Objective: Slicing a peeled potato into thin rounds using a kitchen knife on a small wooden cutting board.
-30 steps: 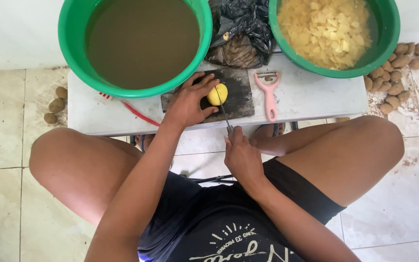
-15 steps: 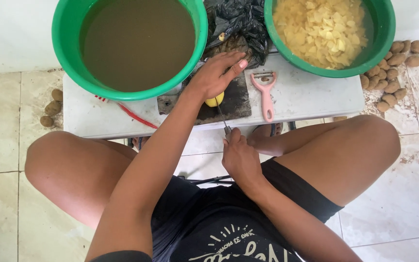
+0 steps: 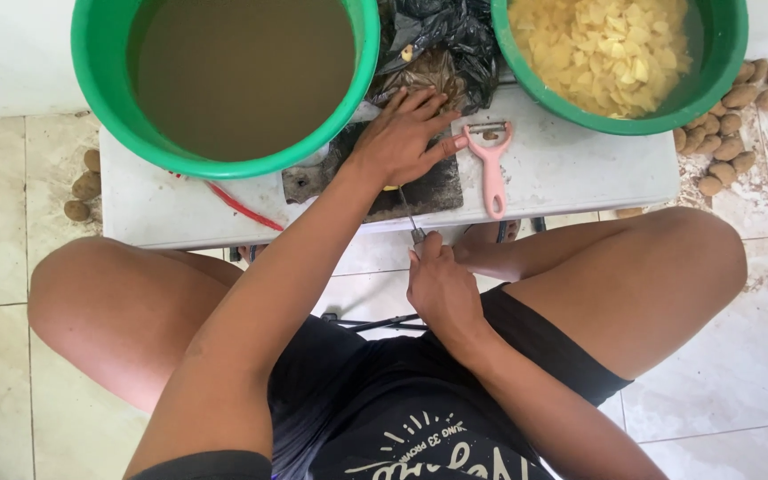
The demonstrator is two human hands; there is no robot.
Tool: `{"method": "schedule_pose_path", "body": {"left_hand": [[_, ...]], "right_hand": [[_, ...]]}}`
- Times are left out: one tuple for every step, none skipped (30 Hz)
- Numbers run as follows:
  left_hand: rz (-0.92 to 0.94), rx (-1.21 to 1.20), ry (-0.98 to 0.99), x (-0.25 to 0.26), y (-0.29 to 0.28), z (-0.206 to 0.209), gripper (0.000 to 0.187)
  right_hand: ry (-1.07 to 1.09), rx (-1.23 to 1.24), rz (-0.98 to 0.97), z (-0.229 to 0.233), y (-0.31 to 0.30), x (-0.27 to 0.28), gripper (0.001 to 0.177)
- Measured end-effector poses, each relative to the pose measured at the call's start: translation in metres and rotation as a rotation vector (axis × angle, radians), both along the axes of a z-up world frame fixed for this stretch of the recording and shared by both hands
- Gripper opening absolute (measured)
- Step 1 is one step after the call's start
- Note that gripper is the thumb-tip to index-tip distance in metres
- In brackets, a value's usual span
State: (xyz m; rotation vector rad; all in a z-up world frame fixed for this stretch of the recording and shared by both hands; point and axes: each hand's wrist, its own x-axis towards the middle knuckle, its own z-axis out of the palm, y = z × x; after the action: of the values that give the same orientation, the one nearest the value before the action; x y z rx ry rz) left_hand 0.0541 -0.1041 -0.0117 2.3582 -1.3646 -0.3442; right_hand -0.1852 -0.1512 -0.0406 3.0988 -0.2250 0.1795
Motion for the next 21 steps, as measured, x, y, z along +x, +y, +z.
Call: {"method": "schedule_pose_path", "body": {"left_hand": [[0.001, 0.002, 0.004, 0.0, 0.001, -0.001, 0.083], [0.003, -0.007, -0.018, 0.0, 0.001, -0.002, 0.082], [0.006, -0.016, -0.041, 0.0, 0.001, -0.002, 0.081], [0.005, -0.017, -0.046, 0.0, 0.001, 0.0, 0.081], [0.004, -0.016, -0.054, 0.001, 0.001, 0.002, 0.081], [0.003, -0.013, -0.054, -0.003, 0.002, 0.002, 0.08], [0.001, -0.012, -0.051, -0.004, 0.003, 0.0, 0.08], [0.002, -0.036, -0.101, -0.003, 0.002, 0.0, 0.079], [0.003, -0.061, -0.151, -0.003, 0.002, -0.001, 0.077], [0.003, -0.061, -0.153, -0.002, 0.003, 0.0, 0.077], [0.008, -0.063, -0.172, -0.002, 0.003, 0.001, 0.076], [0.013, -0.065, -0.186, -0.004, 0.003, 0.001, 0.076], [0.012, -0.065, -0.183, -0.006, 0.003, -0.001, 0.076], [0.016, -0.057, -0.181, -0.005, 0.003, 0.0, 0.077], [0.021, -0.049, -0.179, -0.004, 0.002, 0.001, 0.078], [0.021, -0.049, -0.176, -0.004, 0.003, 0.001, 0.078], [0.022, -0.037, -0.174, -0.004, 0.003, 0.0, 0.079], [0.02, -0.027, -0.176, -0.002, 0.001, 0.001, 0.08], [0.019, -0.029, -0.179, -0.003, 0.002, 0.001, 0.08], [0.02, -0.03, -0.17, -0.003, 0.002, 0.001, 0.079], [0.02, -0.031, -0.161, -0.004, 0.002, 0.002, 0.078]], "right_hand": [[0.004, 0.002, 0.001, 0.0, 0.001, 0.001, 0.035], [0.037, 0.063, -0.011, -0.001, 0.001, 0.001, 0.034], [0.069, 0.123, -0.022, -0.001, 0.001, 0.001, 0.032], [0.064, 0.122, -0.023, 0.0, 0.001, 0.003, 0.032], [0.082, 0.147, -0.029, 0.001, 0.001, 0.004, 0.032], [0.108, 0.175, -0.036, 0.003, 0.002, 0.001, 0.032], [0.111, 0.177, -0.037, 0.002, 0.001, 0.0, 0.032], [0.099, 0.195, -0.024, 0.002, 0.0, 0.001, 0.032], [0.087, 0.213, -0.01, 0.001, -0.001, 0.002, 0.032], [0.085, 0.213, -0.01, -0.001, -0.002, 0.004, 0.032], [0.071, 0.179, -0.005, -0.003, -0.002, 0.005, 0.03], [0.062, 0.147, -0.002, -0.006, -0.003, 0.004, 0.03], [0.065, 0.147, -0.003, -0.006, -0.002, 0.0, 0.03], [0.069, 0.147, 0.007, -0.006, -0.003, 0.002, 0.03], [0.072, 0.146, 0.016, -0.005, -0.004, 0.003, 0.03], [0.075, 0.146, 0.016, -0.005, -0.004, 0.003, 0.03], [0.077, 0.115, 0.025, -0.005, -0.004, 0.003, 0.03], [0.074, 0.082, 0.032, -0.005, -0.005, 0.005, 0.03], [0.071, 0.081, 0.03, -0.006, -0.005, 0.005, 0.03], [0.097, 0.124, 0.002, -0.007, -0.004, 0.005, 0.029], [0.122, 0.168, -0.027, -0.008, -0.004, 0.006, 0.029]]}}
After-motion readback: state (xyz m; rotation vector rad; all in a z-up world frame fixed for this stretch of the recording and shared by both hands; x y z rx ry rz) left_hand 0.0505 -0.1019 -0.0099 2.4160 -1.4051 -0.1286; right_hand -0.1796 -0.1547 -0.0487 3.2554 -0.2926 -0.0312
